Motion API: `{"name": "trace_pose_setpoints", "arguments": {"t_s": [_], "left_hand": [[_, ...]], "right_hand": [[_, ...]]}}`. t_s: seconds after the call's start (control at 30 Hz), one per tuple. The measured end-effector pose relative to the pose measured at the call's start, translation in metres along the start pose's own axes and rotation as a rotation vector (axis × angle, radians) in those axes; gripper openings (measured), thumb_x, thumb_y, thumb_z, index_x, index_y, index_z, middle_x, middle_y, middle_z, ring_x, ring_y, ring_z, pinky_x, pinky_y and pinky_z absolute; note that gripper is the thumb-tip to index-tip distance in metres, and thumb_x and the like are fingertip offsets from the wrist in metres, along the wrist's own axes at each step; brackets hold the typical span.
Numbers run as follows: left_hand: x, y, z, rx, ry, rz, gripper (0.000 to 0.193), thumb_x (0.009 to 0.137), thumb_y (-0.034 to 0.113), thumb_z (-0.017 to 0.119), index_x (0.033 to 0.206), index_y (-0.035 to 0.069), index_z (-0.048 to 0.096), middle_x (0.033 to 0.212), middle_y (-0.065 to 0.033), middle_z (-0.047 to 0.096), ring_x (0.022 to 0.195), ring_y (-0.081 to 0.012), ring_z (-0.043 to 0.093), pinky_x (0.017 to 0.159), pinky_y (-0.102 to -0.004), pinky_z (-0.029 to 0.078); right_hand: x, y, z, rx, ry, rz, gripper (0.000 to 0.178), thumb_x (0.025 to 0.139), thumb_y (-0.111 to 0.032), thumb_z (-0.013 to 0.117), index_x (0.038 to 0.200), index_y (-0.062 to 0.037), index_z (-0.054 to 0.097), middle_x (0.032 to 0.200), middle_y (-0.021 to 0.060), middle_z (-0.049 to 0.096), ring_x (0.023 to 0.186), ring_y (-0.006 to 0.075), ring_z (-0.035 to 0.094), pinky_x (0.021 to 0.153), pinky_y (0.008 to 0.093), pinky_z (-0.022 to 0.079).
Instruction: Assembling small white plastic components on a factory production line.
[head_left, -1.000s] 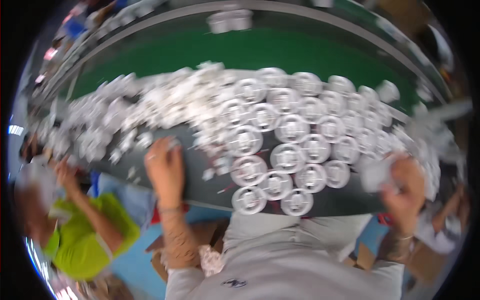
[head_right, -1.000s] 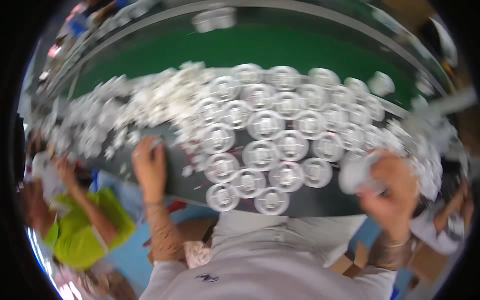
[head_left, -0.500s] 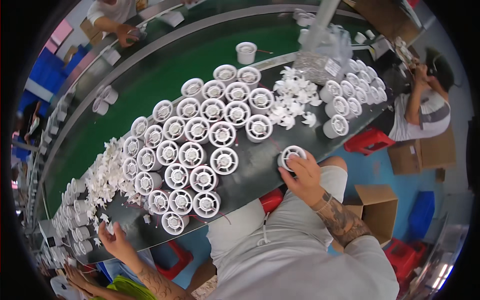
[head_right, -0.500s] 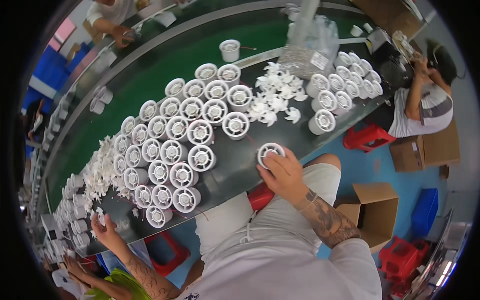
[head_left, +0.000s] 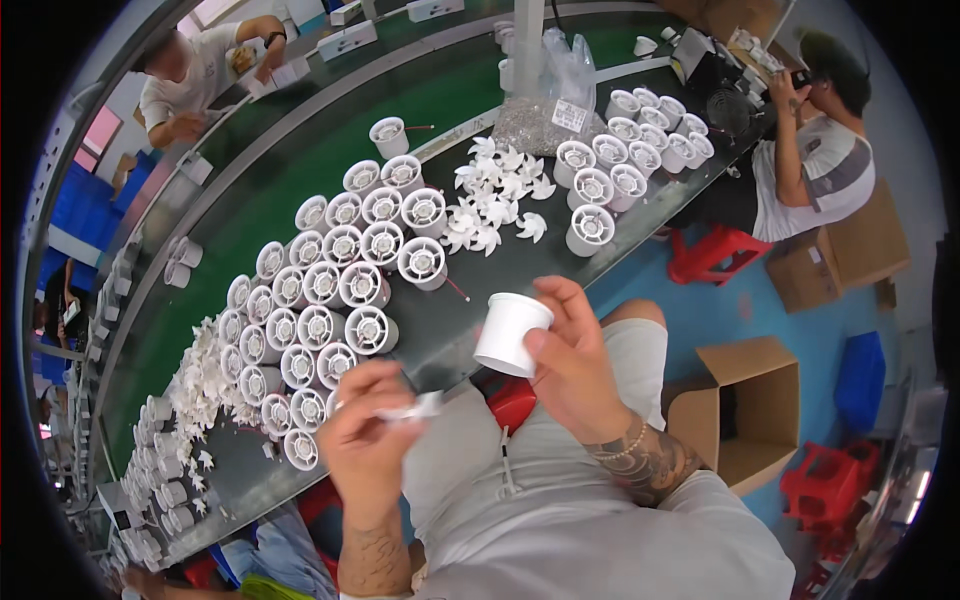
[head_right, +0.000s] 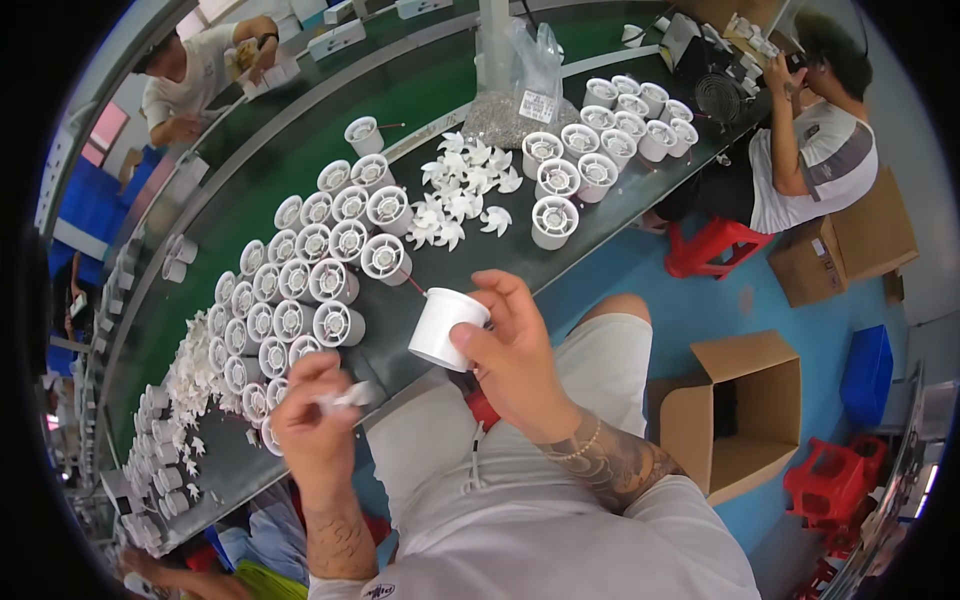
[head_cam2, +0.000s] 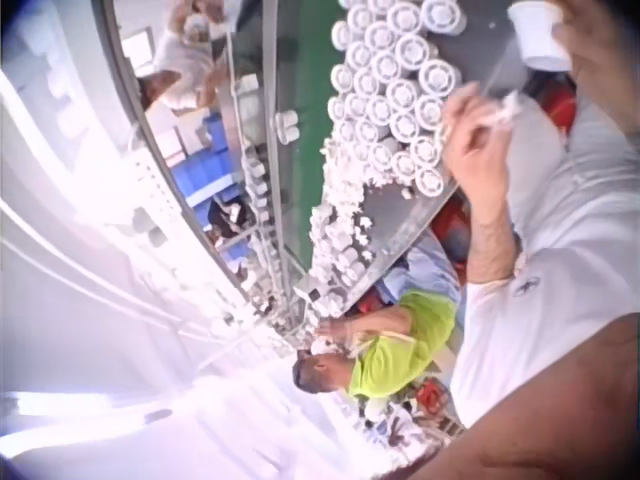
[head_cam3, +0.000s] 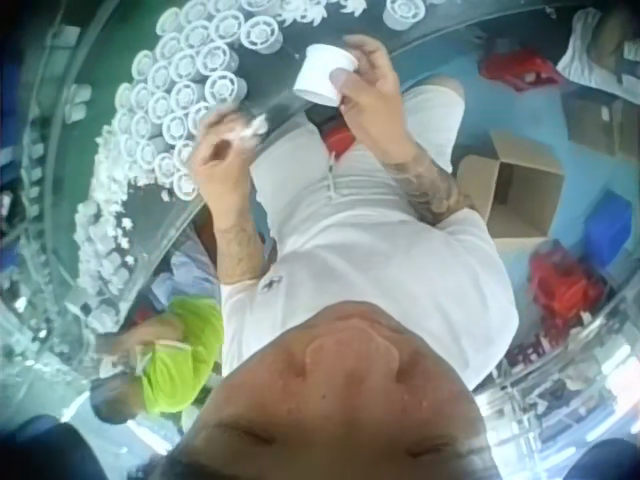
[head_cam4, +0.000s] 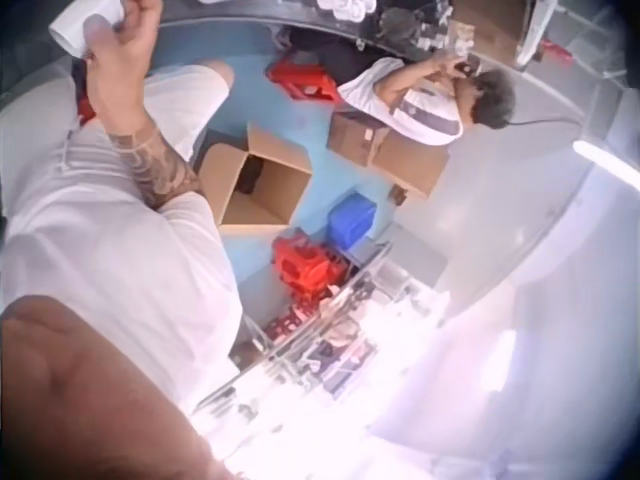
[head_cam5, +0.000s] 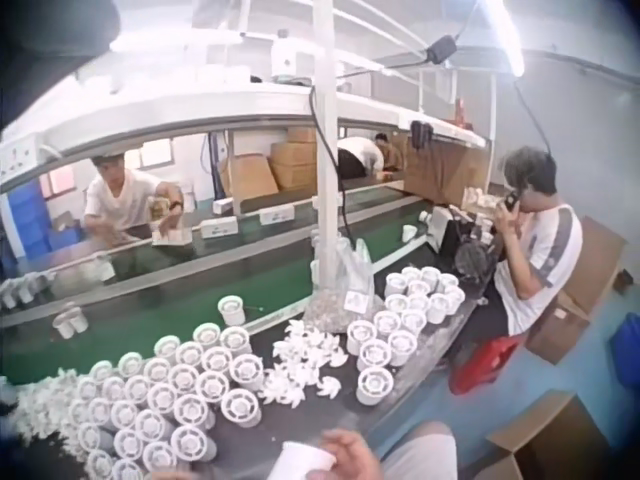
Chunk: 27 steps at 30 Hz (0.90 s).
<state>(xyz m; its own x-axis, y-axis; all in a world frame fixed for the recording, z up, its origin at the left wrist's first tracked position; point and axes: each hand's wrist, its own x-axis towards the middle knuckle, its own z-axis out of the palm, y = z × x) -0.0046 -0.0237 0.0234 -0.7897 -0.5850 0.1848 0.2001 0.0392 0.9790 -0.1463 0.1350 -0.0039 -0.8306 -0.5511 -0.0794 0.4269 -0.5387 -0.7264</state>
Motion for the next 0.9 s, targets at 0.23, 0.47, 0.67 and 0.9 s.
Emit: {"name": "trace_pose_setpoints", "arguments": {"t_s": [0.23, 0.47, 0.67, 0.9], "left_hand": [[0.026, 0.021, 0.067, 0.551, -0.396, 0.336, 0.022, 0.065, 0.001, 0.077, 0.086, 0.005, 0.074, 0.121, -0.0131, 0.061, 0.101, -0.0226, 0.056, 0.083, -0.0312, 0.045], [0.011, 0.01, 0.072, 0.561, -0.227, 0.367, 0.02, 0.064, -0.006, 0.076, 0.08, 0.001, 0.066, 0.117, -0.0147, 0.064, 0.088, -0.0228, 0.061, 0.07, -0.0303, 0.051], [0.005, 0.018, 0.071, 0.555, -0.18, 0.259, 0.018, 0.063, -0.005, 0.075, 0.074, 0.002, 0.062, 0.113, -0.0106, 0.065, 0.089, -0.0276, 0.061, 0.067, -0.0334, 0.052], [0.003, 0.018, 0.058, 0.53, -0.142, 0.294, 0.021, 0.064, -0.006, 0.077, 0.072, 0.004, 0.061, 0.118, -0.0157, 0.063, 0.088, -0.0202, 0.064, 0.074, -0.0318, 0.05]], "right_hand": [[-0.02, -0.027, -0.001, 0.122, -0.042, 0.04, 0.039, 0.092, -0.017, 0.059, 0.125, -0.0073, 0.041, 0.12, 0.0157, 0.056, 0.108, 0.0289, 0.06, 0.09, 0.0411, 0.052], [-0.02, -0.024, -0.001, 0.21, -0.029, 0.125, 0.035, 0.089, -0.007, 0.06, 0.12, -0.0049, 0.043, 0.112, 0.0112, 0.06, 0.101, 0.0188, 0.061, 0.084, 0.0324, 0.052], [-0.021, -0.016, -0.005, 0.074, -0.078, 0.135, 0.041, 0.09, -0.019, 0.06, 0.124, -0.0074, 0.04, 0.119, 0.0187, 0.056, 0.105, 0.0315, 0.061, 0.087, 0.0418, 0.053], [-0.025, -0.023, 0.006, 0.063, -0.14, 0.097, 0.044, 0.089, -0.02, 0.06, 0.126, -0.0068, 0.039, 0.121, 0.0199, 0.056, 0.107, 0.0331, 0.06, 0.09, 0.0432, 0.052]]}}
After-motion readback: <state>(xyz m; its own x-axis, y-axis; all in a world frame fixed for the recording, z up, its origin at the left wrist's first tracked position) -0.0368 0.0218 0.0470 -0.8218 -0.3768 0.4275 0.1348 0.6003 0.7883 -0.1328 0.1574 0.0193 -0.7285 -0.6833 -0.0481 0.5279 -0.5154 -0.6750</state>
